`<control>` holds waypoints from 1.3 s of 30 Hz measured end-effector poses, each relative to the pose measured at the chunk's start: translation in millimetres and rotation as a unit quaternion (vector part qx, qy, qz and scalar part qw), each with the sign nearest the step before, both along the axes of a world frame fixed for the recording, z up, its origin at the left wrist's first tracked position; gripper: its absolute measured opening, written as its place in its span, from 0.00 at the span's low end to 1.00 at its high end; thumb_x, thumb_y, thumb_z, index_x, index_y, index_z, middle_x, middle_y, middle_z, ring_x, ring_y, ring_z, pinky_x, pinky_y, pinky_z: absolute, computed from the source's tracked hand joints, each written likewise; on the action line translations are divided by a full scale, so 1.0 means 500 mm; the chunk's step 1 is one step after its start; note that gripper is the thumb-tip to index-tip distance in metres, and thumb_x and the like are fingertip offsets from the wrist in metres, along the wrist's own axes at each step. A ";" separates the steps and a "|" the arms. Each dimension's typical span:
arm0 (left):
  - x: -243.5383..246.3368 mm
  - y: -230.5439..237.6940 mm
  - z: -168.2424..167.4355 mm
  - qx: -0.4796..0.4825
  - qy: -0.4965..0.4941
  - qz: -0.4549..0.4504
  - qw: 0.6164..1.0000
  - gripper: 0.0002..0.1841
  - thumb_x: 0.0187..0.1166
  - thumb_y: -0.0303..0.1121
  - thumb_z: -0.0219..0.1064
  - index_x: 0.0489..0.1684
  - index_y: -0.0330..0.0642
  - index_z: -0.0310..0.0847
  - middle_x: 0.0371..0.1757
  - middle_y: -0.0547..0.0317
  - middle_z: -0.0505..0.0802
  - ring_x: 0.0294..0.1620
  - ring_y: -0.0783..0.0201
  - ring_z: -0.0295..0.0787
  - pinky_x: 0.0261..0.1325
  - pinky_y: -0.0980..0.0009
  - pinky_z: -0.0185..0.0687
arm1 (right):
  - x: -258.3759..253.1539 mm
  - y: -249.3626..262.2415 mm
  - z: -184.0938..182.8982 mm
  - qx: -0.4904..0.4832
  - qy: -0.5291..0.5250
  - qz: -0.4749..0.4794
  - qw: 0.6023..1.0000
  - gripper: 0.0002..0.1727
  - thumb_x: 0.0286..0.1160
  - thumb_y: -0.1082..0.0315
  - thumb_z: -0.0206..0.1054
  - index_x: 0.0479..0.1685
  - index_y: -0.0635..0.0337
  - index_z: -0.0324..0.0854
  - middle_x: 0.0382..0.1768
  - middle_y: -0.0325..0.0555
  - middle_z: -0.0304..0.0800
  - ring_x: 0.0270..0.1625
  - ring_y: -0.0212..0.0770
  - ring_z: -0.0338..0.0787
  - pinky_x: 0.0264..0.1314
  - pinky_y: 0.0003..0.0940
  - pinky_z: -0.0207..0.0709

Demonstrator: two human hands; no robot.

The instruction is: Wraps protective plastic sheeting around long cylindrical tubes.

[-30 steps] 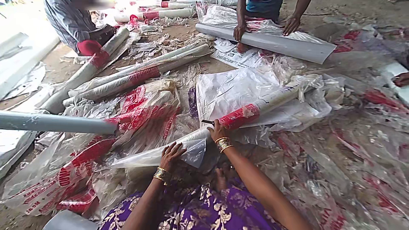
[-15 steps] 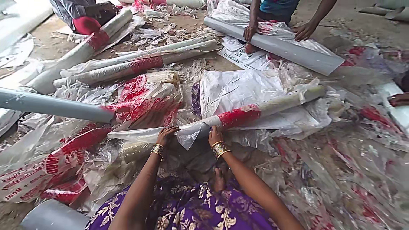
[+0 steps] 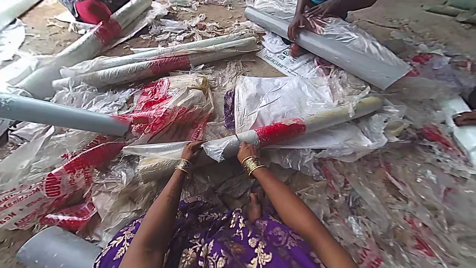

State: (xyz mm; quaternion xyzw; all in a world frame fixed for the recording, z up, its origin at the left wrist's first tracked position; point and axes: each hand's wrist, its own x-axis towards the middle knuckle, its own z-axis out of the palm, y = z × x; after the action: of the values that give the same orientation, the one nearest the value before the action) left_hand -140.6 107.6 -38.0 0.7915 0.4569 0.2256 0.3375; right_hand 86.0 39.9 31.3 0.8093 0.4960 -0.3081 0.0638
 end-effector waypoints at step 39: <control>0.110 -0.189 0.357 -0.059 0.255 -0.184 0.948 0.47 0.69 0.41 0.82 0.93 0.58 0.61 0.95 0.49 0.63 0.97 0.40 0.47 0.91 0.30 0.36 | 0.126 0.003 -0.042 0.111 0.048 0.110 0.987 0.42 0.67 0.76 0.76 0.87 0.62 0.64 0.85 0.61 0.71 0.91 0.58 0.65 0.92 0.68 0.43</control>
State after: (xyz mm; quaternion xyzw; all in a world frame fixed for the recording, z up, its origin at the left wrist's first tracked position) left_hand -85.6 12.9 140.5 0.8713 0.3870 -0.0771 0.2917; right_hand 148.9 41.3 10.5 0.7362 0.6159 -0.2801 -0.0167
